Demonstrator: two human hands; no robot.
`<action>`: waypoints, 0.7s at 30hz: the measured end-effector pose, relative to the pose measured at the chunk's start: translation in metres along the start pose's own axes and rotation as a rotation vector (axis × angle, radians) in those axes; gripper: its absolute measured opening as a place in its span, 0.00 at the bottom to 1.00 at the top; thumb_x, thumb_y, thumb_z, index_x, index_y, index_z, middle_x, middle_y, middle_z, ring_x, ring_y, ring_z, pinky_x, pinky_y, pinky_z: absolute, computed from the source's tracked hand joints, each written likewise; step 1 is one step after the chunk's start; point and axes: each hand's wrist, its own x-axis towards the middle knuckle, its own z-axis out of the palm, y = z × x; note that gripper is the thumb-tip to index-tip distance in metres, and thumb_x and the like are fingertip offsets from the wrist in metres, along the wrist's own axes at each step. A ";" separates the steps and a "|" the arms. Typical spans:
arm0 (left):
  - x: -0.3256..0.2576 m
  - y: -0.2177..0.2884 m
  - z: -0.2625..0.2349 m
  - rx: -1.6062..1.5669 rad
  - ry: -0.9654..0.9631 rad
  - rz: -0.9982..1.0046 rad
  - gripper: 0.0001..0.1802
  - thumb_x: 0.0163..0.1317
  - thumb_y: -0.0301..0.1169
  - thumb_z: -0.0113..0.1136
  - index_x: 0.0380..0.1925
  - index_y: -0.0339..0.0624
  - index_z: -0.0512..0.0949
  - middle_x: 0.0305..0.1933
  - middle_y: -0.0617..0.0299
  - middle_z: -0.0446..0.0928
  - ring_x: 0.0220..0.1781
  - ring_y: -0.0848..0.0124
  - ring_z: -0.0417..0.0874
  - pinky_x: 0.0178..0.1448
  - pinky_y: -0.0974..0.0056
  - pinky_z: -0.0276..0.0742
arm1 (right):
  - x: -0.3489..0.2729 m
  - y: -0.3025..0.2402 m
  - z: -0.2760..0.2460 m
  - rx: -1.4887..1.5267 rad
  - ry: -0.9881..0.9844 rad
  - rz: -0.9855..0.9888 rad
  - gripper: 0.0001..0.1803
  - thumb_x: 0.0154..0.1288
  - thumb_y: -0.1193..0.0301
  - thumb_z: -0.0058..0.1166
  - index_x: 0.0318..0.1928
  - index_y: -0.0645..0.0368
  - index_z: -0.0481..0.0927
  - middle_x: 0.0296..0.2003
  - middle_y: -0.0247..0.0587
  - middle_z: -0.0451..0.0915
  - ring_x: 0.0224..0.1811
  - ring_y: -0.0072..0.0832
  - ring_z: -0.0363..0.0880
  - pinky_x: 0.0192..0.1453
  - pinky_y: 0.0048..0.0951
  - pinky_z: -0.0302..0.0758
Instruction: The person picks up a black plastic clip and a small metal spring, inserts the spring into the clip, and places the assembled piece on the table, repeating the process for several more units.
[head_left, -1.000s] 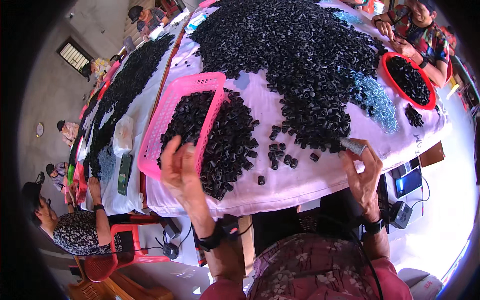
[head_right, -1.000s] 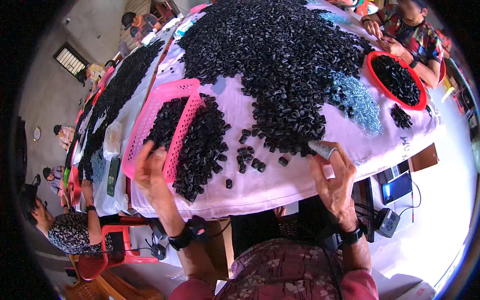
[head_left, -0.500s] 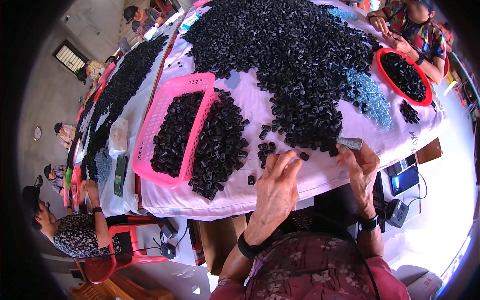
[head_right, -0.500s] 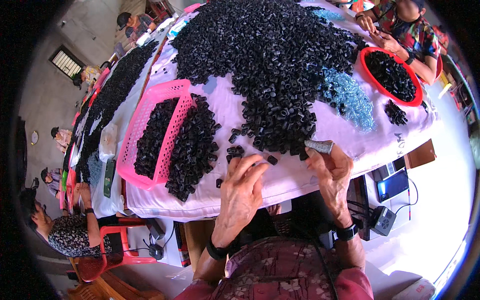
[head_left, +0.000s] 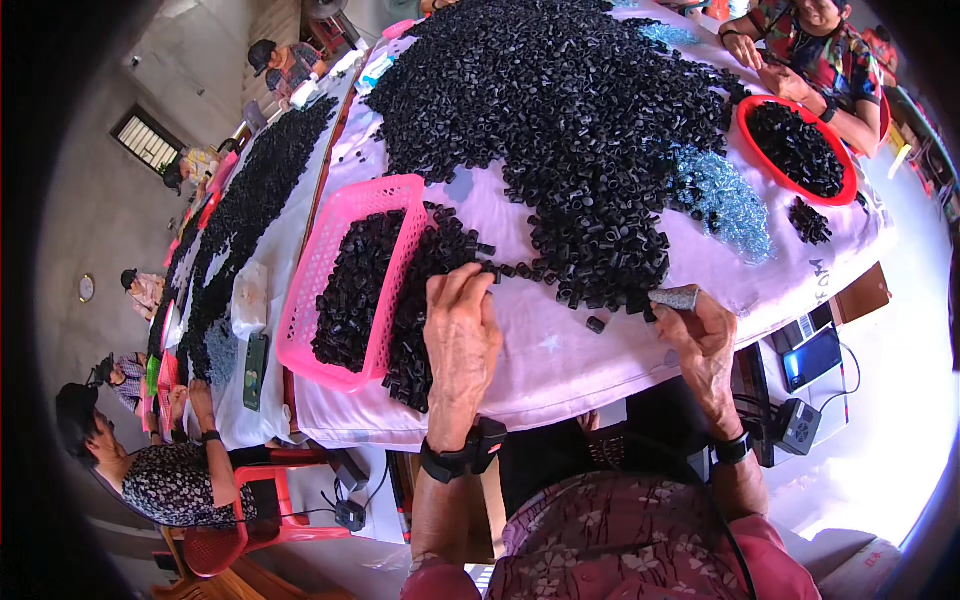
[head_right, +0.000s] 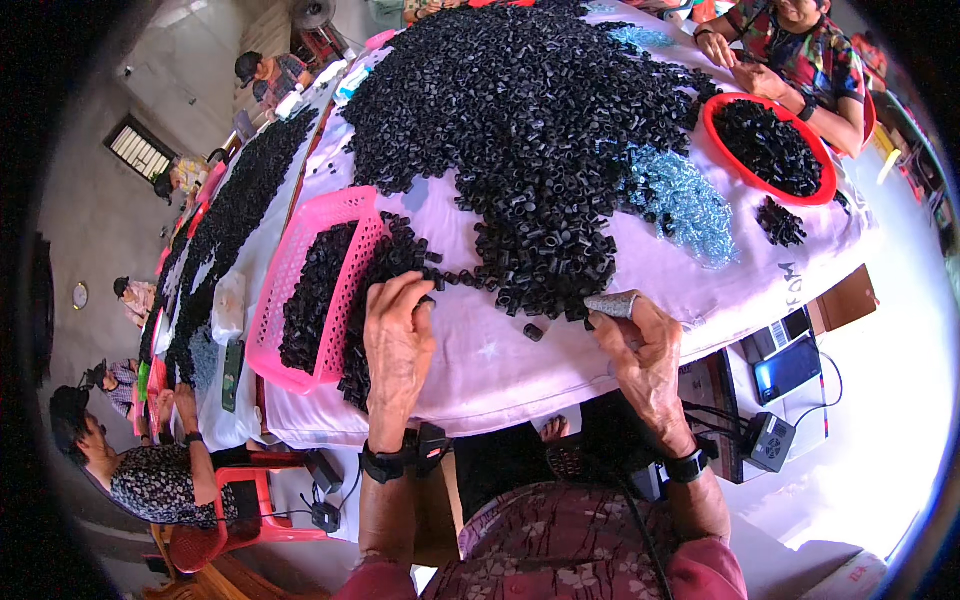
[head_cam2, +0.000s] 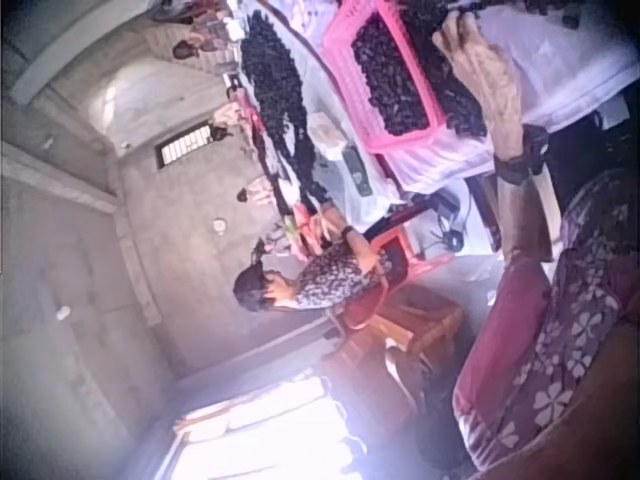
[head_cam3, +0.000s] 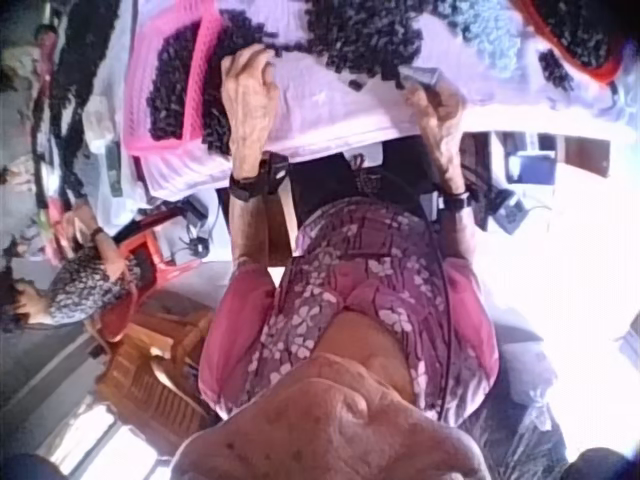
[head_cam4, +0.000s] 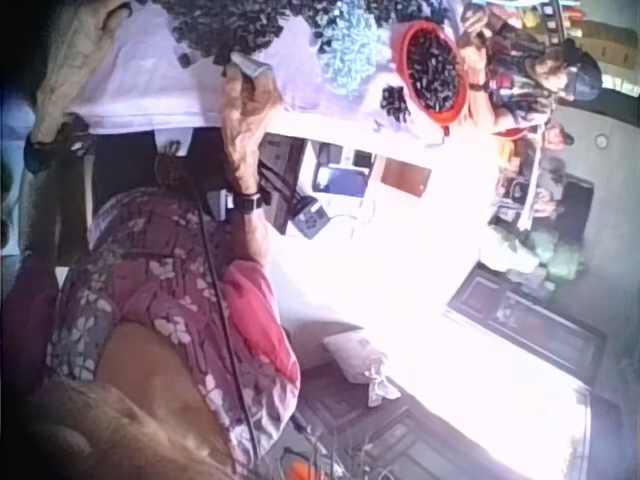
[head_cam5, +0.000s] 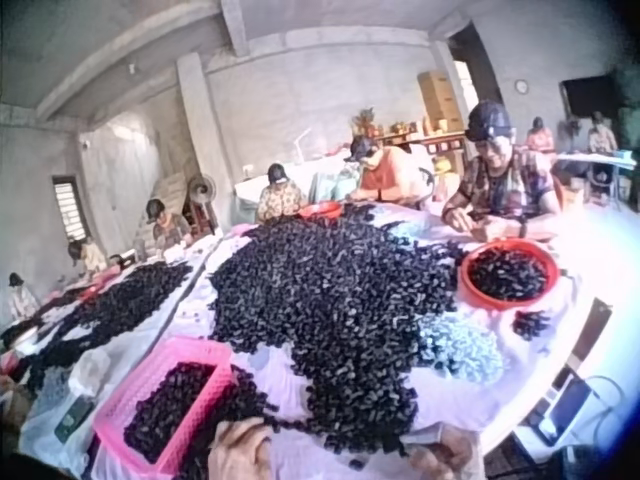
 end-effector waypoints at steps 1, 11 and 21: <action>0.003 0.006 0.001 -0.083 -0.032 0.013 0.13 0.52 0.15 0.58 0.39 0.34 0.81 0.49 0.53 0.79 0.51 0.53 0.77 0.55 0.56 0.77 | 0.000 0.001 -0.001 -0.039 -0.009 -0.012 0.09 0.61 0.74 0.60 0.37 0.69 0.81 0.26 0.33 0.76 0.26 0.16 0.70 0.29 0.23 0.67; 0.021 0.027 0.023 -0.190 -0.253 0.135 0.20 0.51 0.17 0.60 0.47 0.33 0.78 0.47 0.50 0.77 0.48 0.53 0.78 0.54 0.56 0.76 | 0.000 -0.003 -0.002 -0.069 -0.031 -0.102 0.08 0.60 0.76 0.58 0.39 0.68 0.82 0.27 0.40 0.77 0.24 0.20 0.72 0.28 0.25 0.69; -0.006 0.041 -0.005 -0.298 -0.356 -0.147 0.19 0.51 0.19 0.58 0.46 0.33 0.76 0.42 0.47 0.76 0.43 0.48 0.79 0.47 0.51 0.76 | 0.000 -0.010 -0.006 -0.104 -0.051 -0.140 0.08 0.61 0.78 0.57 0.40 0.68 0.82 0.28 0.41 0.78 0.26 0.21 0.76 0.29 0.26 0.73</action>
